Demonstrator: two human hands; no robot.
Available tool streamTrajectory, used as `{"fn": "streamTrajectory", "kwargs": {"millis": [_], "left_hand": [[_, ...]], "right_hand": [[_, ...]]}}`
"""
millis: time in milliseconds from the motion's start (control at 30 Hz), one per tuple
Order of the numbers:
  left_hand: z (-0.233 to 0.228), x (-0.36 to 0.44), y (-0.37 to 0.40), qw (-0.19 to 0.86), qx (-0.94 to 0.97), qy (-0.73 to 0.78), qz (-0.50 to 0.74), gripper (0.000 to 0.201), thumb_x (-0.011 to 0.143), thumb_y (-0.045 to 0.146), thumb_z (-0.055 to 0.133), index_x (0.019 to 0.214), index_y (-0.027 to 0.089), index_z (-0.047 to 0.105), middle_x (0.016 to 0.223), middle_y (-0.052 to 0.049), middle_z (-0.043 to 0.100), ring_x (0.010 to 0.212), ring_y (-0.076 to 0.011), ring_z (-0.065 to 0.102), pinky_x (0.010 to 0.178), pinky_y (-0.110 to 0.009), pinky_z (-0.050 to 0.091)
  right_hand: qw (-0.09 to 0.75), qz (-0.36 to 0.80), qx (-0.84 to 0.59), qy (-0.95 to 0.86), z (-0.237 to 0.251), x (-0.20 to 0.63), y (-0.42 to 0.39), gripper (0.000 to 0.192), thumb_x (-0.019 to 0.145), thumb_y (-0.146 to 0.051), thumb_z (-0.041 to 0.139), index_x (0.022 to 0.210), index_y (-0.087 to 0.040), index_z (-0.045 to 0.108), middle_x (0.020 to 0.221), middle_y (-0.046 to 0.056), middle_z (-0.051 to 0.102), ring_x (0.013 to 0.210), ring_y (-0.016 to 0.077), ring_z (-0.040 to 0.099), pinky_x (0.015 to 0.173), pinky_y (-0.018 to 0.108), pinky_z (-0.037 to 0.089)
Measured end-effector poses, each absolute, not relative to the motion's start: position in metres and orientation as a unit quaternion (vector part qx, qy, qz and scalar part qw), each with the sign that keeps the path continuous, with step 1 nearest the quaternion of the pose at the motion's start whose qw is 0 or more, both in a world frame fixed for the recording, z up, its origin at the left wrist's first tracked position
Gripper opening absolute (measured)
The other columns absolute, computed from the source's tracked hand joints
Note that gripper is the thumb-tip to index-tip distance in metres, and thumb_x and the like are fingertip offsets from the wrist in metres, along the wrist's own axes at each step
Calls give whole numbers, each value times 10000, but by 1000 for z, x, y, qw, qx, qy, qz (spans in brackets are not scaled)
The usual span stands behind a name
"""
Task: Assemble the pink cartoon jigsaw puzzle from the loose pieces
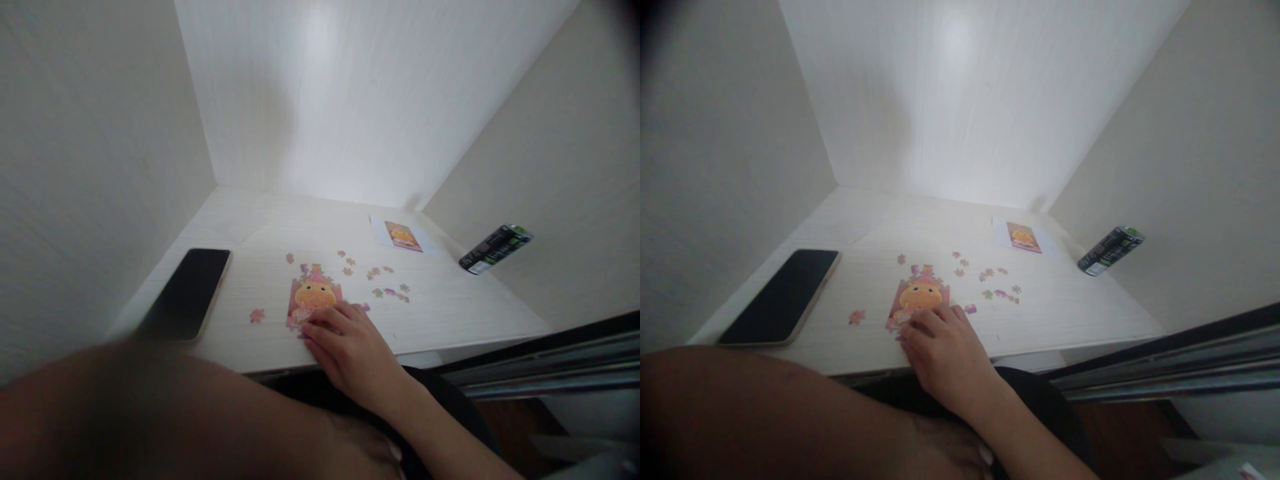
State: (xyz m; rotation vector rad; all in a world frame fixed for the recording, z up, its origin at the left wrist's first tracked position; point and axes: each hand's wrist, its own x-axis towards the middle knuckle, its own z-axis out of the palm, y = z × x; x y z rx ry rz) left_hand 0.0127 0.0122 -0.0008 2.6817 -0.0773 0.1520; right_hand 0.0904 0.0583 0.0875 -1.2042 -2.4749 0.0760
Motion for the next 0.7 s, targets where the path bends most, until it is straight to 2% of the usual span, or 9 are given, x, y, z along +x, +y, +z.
{"fn": "streamTrajectory", "kwargs": {"millis": [300, 367, 500, 633, 700], "left_hand": [[-17, 21, 21, 285, 952, -106, 34, 179, 900, 351, 568, 879, 189, 640, 957, -50, 665, 871, -136, 617, 777, -300, 544], [-18, 20, 21, 291, 949, -107, 47, 120, 831, 294, 631, 741, 215, 633, 918, -31, 688, 899, -144, 629, 763, -271, 538], [-18, 22, 23, 274, 949, -144, 61, 215, 645, 164, 706, 541, 216, 525, 871, -6, 710, 971, -165, 649, 794, -245, 535], [-9, 26, 30, 265, 940, -209, 48, 276, 666, 177, 642, 491, 219, 432, 904, -48, 713, 1009, -195, 649, 945, -283, 500], [-3, 28, 33, 264, 932, -246, 29, 298, 673, 183, 599, 470, 230, 386, 815, -48, 707, 923, -201, 660, 928, -309, 503]], "right_hand": [[186, 41, -417, -889, 89, 95, 62, 276, 962, -203, 494, 1174, -249, 664, 1140, 63, 666, 1012, 236, 522, 884, 441, 348], [184, 42, -417, -889, 89, 95, 61, 280, 960, -195, 497, 1179, -252, 663, 1149, 62, 667, 1014, 236, 522, 887, 446, 339], [186, 49, -414, -890, 89, 92, 61, 265, 953, -199, 523, 1155, -270, 679, 1140, 67, 670, 1030, 233, 539, 899, 447, 350], [267, 74, -415, -867, 97, 109, 71, 277, 928, -248, 577, 1184, -297, 671, 1284, 76, 610, 1169, 245, 531, 955, 443, 409], [314, 63, -454, -831, 104, 132, 82, 296, 937, -246, 557, 1216, -258, 656, 1231, 88, 650, 1140, 229, 573, 971, 433, 442]]}}
